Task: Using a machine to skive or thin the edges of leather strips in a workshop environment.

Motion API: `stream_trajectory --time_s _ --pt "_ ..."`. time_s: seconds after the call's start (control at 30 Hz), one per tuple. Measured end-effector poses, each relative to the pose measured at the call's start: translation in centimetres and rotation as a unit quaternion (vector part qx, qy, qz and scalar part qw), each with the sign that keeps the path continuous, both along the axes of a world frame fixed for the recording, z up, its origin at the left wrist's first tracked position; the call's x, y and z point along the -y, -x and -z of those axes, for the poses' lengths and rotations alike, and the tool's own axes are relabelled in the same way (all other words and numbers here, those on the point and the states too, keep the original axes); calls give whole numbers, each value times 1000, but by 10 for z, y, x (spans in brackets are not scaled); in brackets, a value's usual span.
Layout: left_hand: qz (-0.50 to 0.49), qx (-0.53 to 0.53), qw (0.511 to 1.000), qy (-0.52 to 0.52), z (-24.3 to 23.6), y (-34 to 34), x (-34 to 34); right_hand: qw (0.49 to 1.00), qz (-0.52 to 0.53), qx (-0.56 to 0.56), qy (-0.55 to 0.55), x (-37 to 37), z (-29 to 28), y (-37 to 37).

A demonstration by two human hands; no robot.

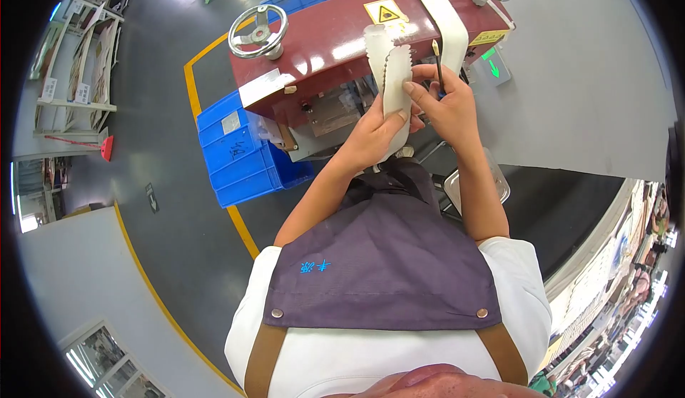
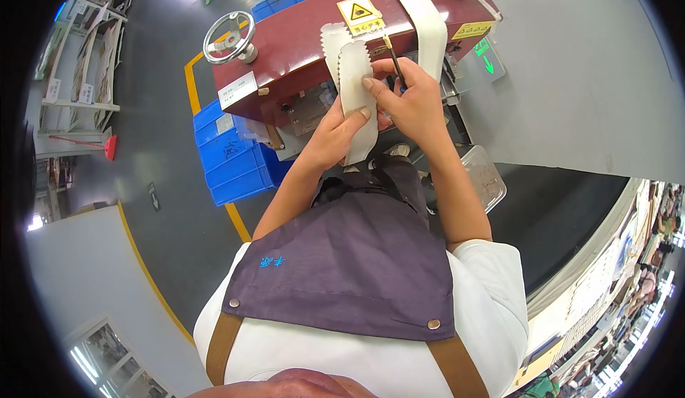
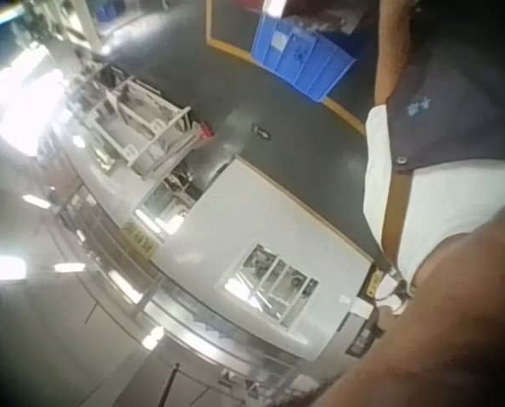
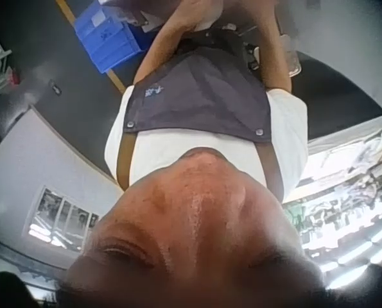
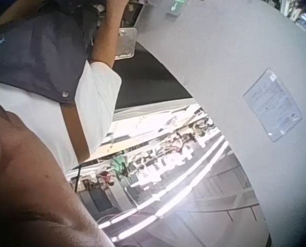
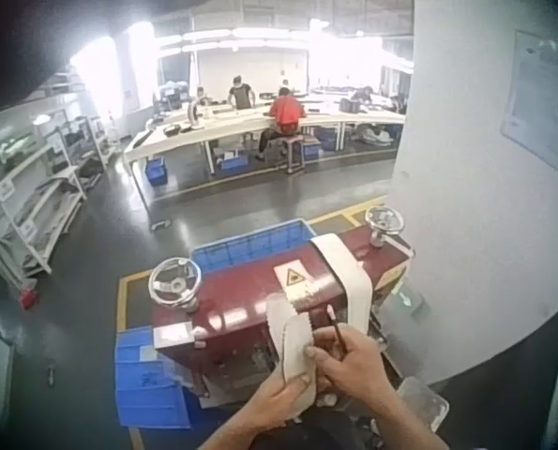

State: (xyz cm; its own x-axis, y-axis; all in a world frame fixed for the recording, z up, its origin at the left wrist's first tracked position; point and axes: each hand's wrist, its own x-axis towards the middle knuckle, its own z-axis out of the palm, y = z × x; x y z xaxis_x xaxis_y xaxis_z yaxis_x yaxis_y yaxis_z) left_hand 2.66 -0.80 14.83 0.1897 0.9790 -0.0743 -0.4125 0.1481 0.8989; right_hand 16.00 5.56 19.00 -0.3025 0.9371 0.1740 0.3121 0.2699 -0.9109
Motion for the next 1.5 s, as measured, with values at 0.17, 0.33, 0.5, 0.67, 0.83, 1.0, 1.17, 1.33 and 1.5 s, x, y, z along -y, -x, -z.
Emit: stream_trajectory --time_s 0.17,0.33,0.5,0.67,0.83,1.0,1.17,1.33,1.5 --pt "-66 -84 994 -14 15 6 9 992 39 18 -123 14 24 11" --pt "-54 -161 985 12 22 6 18 992 53 2 -110 13 16 14" --pt "-35 -181 983 19 34 7 23 988 -21 0 -151 1 22 -2" --pt "5 -64 995 83 31 9 27 985 -21 -51 -161 12 28 -10" --pt "37 -75 996 33 45 21 40 964 -148 -147 162 12 37 -15" --pt "-36 144 981 123 43 19 42 905 -258 -98 323 25 60 -5" --pt "-105 166 965 174 64 27 50 895 -196 -75 394 32 71 -10" --pt "-213 -169 960 62 95 38 56 874 -177 -125 435 23 92 -36" --pt "-293 -468 832 -51 107 55 58 843 -191 -302 401 -1 111 -94"
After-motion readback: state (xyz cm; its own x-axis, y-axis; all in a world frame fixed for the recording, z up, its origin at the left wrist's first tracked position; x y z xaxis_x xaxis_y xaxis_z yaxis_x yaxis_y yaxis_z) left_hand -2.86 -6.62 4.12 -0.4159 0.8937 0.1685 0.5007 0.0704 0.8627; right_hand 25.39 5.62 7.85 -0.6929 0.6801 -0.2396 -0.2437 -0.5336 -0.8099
